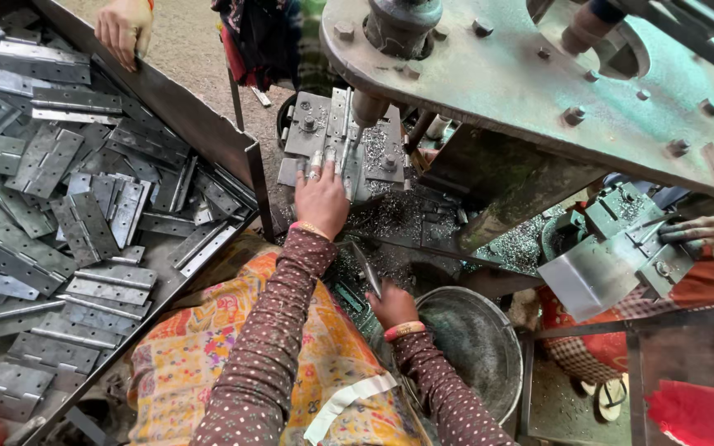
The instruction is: The person operates a manual metal press machine, repeatedly placing metal plates into the die and pulling a lever to activate the press. They then remove the processed plates and place them into a metal bin.
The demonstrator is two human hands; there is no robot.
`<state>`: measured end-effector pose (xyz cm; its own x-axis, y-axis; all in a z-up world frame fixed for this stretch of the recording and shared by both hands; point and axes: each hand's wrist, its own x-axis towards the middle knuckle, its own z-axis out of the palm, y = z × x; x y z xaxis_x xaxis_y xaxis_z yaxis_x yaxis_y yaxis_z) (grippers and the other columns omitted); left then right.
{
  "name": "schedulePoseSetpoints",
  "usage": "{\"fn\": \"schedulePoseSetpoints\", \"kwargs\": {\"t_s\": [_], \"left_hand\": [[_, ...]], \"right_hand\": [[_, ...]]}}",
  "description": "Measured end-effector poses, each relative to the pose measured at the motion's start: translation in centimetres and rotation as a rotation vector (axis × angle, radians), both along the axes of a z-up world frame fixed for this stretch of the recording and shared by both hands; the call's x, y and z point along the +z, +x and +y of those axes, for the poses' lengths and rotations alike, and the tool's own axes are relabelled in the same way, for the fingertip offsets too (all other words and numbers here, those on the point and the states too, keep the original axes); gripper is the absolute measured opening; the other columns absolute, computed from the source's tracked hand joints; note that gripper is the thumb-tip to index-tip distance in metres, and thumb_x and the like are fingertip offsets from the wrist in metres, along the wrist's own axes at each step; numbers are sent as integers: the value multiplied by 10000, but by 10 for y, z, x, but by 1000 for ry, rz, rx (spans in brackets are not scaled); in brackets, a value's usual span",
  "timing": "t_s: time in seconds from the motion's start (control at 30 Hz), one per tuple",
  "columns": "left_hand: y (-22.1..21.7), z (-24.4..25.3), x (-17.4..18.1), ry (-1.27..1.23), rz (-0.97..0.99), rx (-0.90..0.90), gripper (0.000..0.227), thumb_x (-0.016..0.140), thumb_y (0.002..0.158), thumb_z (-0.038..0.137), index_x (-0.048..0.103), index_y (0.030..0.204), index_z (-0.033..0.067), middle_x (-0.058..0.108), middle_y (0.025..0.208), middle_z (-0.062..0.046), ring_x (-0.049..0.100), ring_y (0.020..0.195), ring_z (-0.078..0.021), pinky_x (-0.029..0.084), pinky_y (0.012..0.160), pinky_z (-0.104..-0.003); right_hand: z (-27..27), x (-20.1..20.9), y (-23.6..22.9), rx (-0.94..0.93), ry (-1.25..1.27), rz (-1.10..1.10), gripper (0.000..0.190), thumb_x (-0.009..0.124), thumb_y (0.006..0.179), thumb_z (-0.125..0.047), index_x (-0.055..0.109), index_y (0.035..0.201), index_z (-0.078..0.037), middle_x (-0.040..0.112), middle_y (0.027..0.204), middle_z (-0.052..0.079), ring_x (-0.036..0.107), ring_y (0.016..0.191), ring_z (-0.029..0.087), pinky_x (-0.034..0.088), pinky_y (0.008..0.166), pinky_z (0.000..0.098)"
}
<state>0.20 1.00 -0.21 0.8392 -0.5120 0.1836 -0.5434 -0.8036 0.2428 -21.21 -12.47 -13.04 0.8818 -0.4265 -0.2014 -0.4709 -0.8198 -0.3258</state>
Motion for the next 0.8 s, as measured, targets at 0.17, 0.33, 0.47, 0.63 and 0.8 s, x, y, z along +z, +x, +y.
{"fn": "schedulePoseSetpoints", "kwargs": {"t_s": [0.17, 0.33, 0.47, 0.63, 0.8], "left_hand": [[-20, 12, -3, -20, -111, -8, 268, 487, 1012, 200, 705, 1101, 72, 555, 1470, -119, 601, 1307, -283, 359, 1149, -539], [-10, -1, -9, 86, -80, -27, 316, 507, 976, 239, 688, 1165, 61, 505, 1497, -168, 657, 1124, -300, 285, 1129, -591], [13, -17, -10, 112, -38, 1, 280, 490, 1015, 205, 688, 1147, 58, 516, 1490, -158, 659, 1150, -278, 235, 1205, -571], [19, -17, -8, 130, -67, -2, 250, 489, 996, 187, 701, 1066, 74, 527, 1463, -158, 638, 1180, -284, 189, 1212, -562], [-4, -6, -3, 171, -72, -14, 266, 473, 1038, 192, 704, 1057, 62, 521, 1484, -176, 681, 1108, -271, 251, 1208, -558]], "right_hand": [[-12, -14, 5, 54, -8, 20, 489, 757, 865, -481, 670, 1044, -35, 723, 896, 239, 704, 843, 426, 553, 745, 508], [-23, 72, 57, 71, 17, 365, 521, 697, 898, -466, 653, 1099, 13, 741, 885, 176, 787, 764, 347, 629, 690, 454], [-15, 76, 38, 67, 6, 180, 529, 768, 845, -500, 677, 981, 3, 715, 854, 220, 725, 802, 392, 570, 734, 475], [1, 19, 3, -27, -10, 18, 451, 723, 895, -467, 656, 916, -21, 716, 812, 228, 718, 778, 411, 566, 720, 502], [0, 45, 12, 25, -11, 122, 457, 756, 853, -451, 657, 983, -24, 718, 913, 236, 700, 887, 418, 553, 788, 498]]}}
